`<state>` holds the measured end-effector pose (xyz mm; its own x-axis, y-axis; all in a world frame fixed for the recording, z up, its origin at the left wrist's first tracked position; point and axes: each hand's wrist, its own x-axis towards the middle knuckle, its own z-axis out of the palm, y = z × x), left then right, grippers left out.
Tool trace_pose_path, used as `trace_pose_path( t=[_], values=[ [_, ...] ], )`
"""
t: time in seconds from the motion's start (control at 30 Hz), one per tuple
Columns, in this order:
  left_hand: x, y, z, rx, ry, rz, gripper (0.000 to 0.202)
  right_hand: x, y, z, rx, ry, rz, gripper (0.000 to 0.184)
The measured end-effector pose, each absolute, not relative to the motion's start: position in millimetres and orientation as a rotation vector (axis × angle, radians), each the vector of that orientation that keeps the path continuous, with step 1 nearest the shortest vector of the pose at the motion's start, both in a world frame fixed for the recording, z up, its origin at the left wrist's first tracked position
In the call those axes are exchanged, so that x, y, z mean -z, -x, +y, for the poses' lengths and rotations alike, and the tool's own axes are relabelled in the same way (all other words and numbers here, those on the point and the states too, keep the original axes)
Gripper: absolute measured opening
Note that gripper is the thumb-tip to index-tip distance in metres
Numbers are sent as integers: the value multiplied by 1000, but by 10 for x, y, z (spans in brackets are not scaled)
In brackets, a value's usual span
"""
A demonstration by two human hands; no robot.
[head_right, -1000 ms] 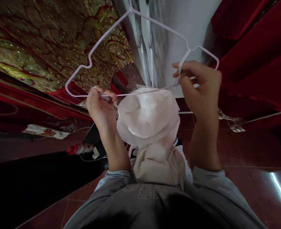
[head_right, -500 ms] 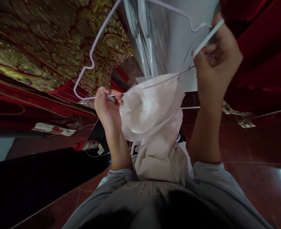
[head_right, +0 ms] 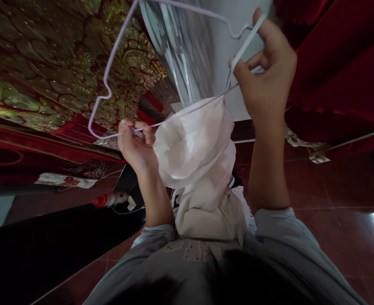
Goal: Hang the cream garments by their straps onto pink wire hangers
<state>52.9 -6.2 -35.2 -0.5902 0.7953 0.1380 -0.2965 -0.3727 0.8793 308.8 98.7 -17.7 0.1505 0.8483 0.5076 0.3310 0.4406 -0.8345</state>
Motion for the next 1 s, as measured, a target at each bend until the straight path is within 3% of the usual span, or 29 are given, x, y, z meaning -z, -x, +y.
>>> trace_pose_path(
  t=[0.07, 0.2, 0.37, 0.47, 0.57, 0.67, 0.83, 1.0],
  values=[
    [321, -482, -49, -2026, -732, 1118, 39, 123, -3055, 970, -439, 1102, -1405, 60],
    [297, -427, -55, -2040, -751, 1039, 45, -11, -2950, 996, -493, 1032, -1523, 66],
    [337, -415, -76, -2015, -792, 1027, 33, 209, -3071, 1256, -374, 986, -1200, 22],
    [346, -388, -77, -1997, -796, 1019, 31, 597, -3373, 1324, -263, 761, -914, 19],
    [347, -348, -66, -1996, -804, 999, 29, 850, -3512, 1168, -197, 579, -1097, 36],
    [381, -336, -53, -2020, -843, 939, 24, 787, -3256, 848, -54, 632, -1194, 56],
    [521, -374, -102, -1980, -917, 965, 25, 513, -2629, 429, -617, 936, -1740, 69],
    [626, -224, -201, -2165, -917, 1095, 23, 636, -2575, 390, -586, 1023, -1759, 75]
  ],
)
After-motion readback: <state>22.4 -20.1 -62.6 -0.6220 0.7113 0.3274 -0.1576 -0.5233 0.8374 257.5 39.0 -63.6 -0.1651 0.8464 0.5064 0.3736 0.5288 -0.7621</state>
